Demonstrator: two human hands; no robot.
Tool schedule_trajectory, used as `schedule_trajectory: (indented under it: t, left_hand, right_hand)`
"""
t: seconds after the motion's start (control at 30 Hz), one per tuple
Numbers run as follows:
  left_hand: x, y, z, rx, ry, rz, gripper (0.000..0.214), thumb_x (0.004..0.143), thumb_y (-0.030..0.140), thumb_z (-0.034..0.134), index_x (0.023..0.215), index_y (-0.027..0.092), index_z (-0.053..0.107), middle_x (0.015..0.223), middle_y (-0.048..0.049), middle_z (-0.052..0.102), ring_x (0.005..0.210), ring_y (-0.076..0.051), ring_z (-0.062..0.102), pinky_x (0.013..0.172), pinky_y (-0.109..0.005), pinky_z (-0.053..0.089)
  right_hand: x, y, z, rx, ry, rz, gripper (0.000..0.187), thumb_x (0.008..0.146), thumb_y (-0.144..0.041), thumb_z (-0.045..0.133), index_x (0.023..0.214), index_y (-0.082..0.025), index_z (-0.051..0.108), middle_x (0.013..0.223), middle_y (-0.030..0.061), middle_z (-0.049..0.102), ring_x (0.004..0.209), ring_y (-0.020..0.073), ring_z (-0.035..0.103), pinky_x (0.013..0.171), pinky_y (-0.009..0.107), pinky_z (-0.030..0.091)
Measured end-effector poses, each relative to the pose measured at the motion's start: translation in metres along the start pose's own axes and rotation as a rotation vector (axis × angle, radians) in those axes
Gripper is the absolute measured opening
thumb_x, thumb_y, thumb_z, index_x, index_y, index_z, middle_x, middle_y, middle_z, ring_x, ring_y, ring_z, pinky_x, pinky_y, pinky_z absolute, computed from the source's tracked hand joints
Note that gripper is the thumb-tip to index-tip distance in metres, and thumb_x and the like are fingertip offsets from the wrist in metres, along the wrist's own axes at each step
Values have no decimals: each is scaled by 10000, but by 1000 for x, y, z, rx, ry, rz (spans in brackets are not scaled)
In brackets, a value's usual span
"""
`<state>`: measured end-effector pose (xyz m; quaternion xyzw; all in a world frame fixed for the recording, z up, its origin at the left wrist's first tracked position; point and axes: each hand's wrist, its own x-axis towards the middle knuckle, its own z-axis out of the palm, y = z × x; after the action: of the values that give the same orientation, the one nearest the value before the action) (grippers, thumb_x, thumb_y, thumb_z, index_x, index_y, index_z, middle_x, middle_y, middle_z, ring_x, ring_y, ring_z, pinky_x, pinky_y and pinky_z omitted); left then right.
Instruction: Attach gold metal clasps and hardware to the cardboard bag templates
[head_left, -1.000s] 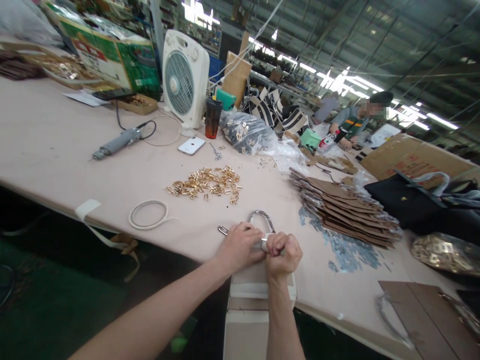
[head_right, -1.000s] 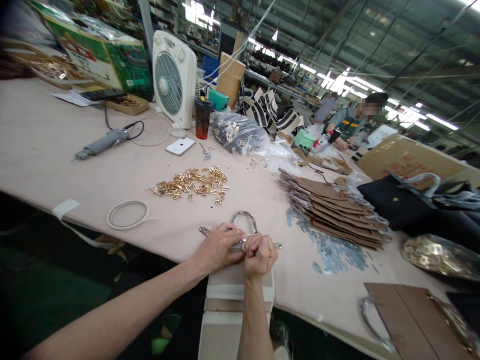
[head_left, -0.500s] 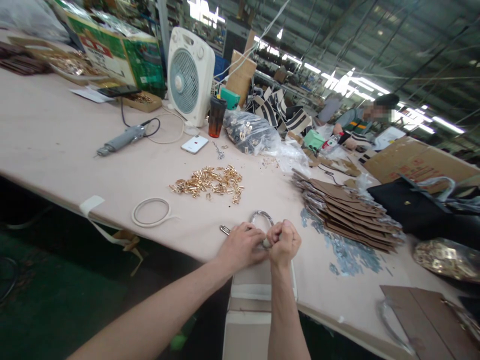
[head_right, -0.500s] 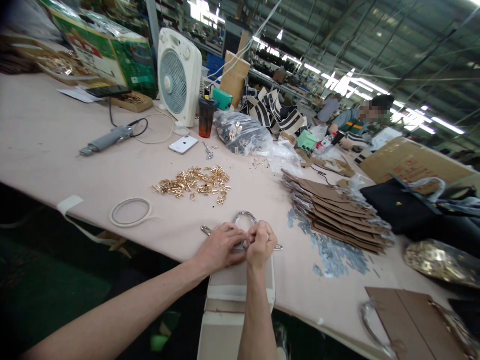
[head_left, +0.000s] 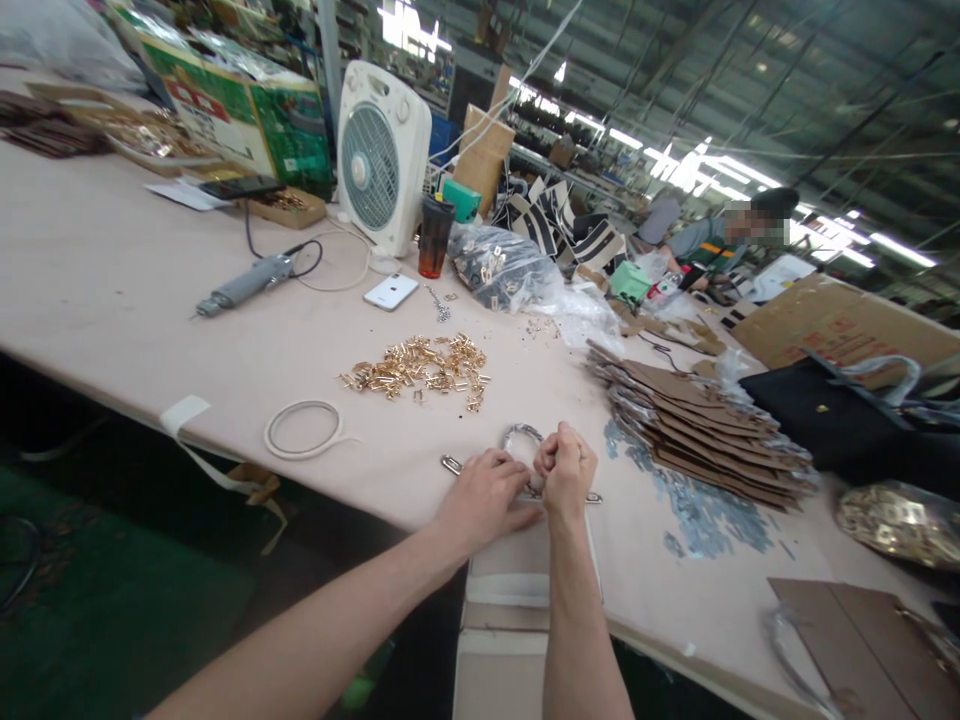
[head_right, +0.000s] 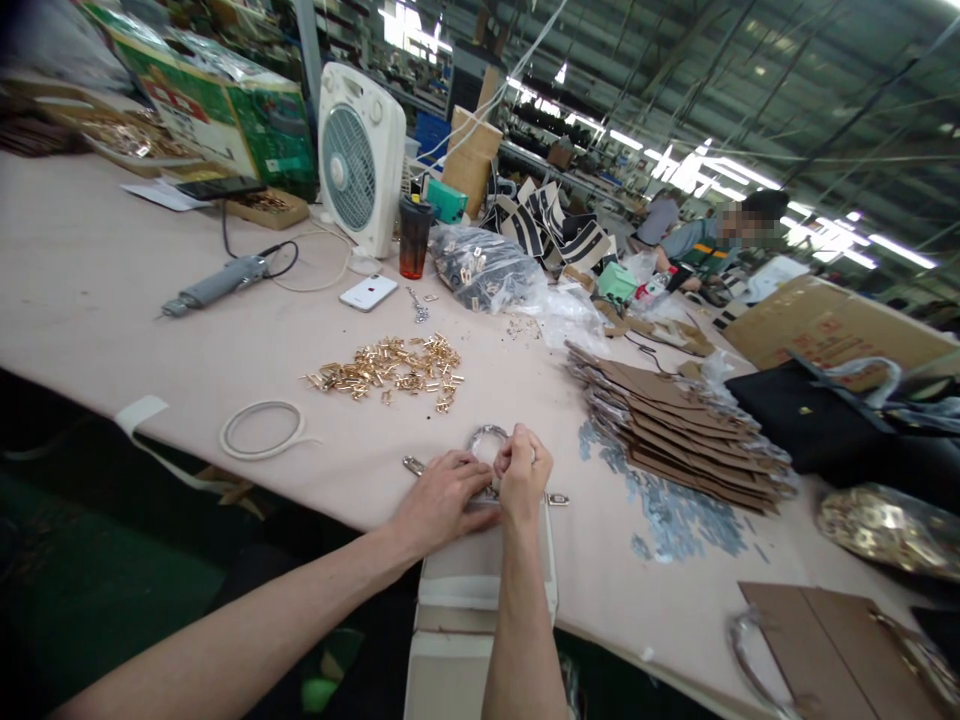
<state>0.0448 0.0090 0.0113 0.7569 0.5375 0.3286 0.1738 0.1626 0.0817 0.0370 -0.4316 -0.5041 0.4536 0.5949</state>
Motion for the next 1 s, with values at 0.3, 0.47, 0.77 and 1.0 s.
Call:
schedule_trajectory:
  t: [0.3,0.47,0.77,1.0]
  left_hand:
    - [1,-1,2,-11,-5,-6,333,865,464,795,1119,269,704,1198,-18,740,1254,-271,539,1024,-420,453]
    - [1,-2,3,-20,-8,-6,355,874,457,790,1165,278,694,1201,-15,745,1245,-275,542,1017,-427,449]
    - [3,3,-2,-19,-3,-11,265,880,463,774,1064,287,701,1141,-26,751,1228,-280,553,982,-428,451]
    - [3,2,-1,-33,-3,-32,257,819,416,819,981,259,694,1079,-43,750,1216,-285,563,989,-422,461]
  right_hand:
    - [10,-6,3,156,-36,128,455,924,-507,634,622,-204,478,454,-103,372,329,50,295,332,185,200]
    - [4,-3,-1,44,-158,101,468,951,-507,588,608,-207,482,453,-93,374,352,63,319,352,202,234]
    - [-25,-27,-6,121,-183,-141,425,989,-378,565,604,-213,500,479,-66,412,398,85,334,405,229,267]
    - [-28,-21,-4,80,-229,-152,441,988,-395,565,591,-221,486,482,-64,399,414,97,354,423,245,276]
